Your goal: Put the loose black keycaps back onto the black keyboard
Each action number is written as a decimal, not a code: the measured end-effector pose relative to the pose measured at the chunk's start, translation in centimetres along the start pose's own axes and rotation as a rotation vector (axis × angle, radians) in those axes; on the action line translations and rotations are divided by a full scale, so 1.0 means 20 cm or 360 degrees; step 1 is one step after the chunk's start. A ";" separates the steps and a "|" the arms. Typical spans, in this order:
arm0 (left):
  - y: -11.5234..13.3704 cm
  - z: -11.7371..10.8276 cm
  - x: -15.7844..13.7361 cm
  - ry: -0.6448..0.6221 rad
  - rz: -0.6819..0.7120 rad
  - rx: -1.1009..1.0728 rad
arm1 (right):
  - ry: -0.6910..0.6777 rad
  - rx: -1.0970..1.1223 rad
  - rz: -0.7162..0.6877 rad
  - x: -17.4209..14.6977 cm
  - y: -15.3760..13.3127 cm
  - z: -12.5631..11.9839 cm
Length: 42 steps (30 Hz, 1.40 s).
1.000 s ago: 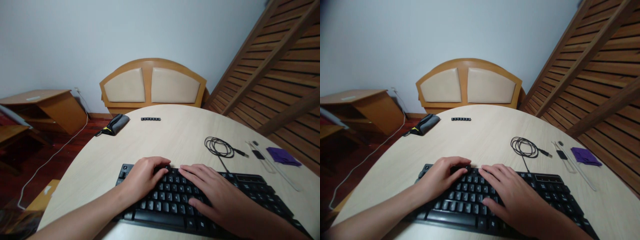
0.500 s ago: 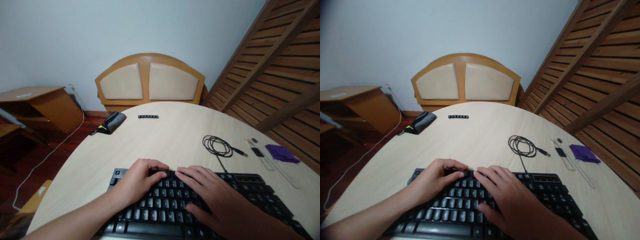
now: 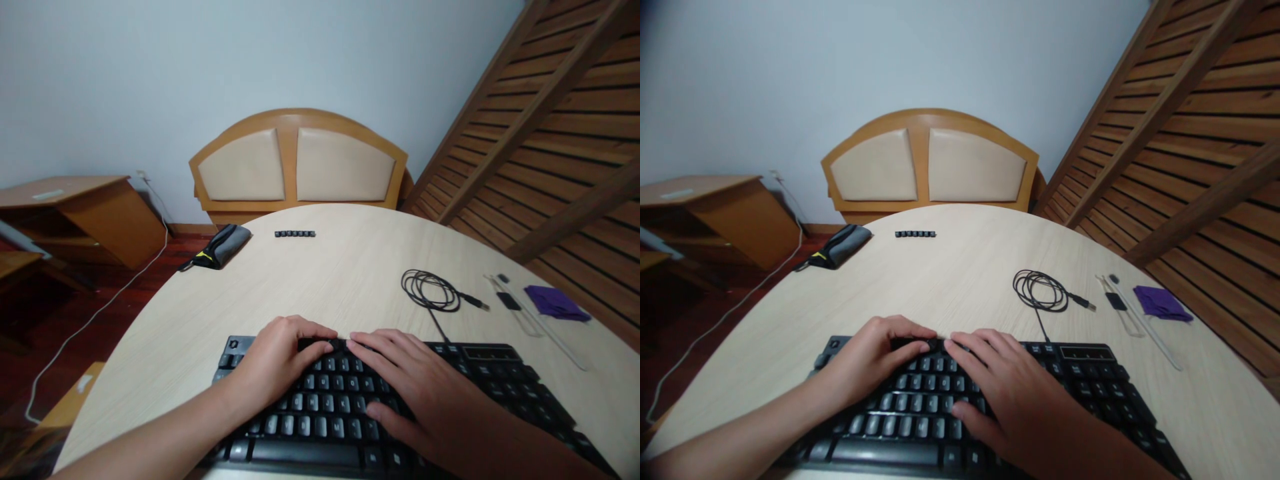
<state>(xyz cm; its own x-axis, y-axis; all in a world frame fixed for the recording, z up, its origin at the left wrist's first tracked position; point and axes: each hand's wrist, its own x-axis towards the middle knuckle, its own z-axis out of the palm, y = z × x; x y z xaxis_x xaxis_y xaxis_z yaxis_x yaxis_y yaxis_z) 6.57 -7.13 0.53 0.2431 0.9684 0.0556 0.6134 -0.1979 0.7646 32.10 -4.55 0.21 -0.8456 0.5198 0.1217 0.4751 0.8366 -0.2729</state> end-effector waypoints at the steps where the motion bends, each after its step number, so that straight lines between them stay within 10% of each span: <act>1: 0.00 0.00 0.00 -0.0005 0.0019 0.0026 | 0.0001 0.0003 0.0004 0.00 0.00 0.00; 18: 0.00 0.02 -0.01 0.0016 0.0436 0.0368 | -0.0043 -0.0011 0.0022 -0.01 0.00 0.00; 42: 0.00 0.01 -0.01 -0.0011 0.0242 0.0289 | -0.0090 0.0057 0.0044 0.00 0.00 -0.02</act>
<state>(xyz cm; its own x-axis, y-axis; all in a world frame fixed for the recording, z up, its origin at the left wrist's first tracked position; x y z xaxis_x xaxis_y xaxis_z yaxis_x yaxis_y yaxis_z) 6.68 -7.42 0.29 0.3479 0.9244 0.1563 0.6940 -0.3660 0.6199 32.19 -4.55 0.63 -0.8451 0.5312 0.0596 0.4903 0.8147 -0.3095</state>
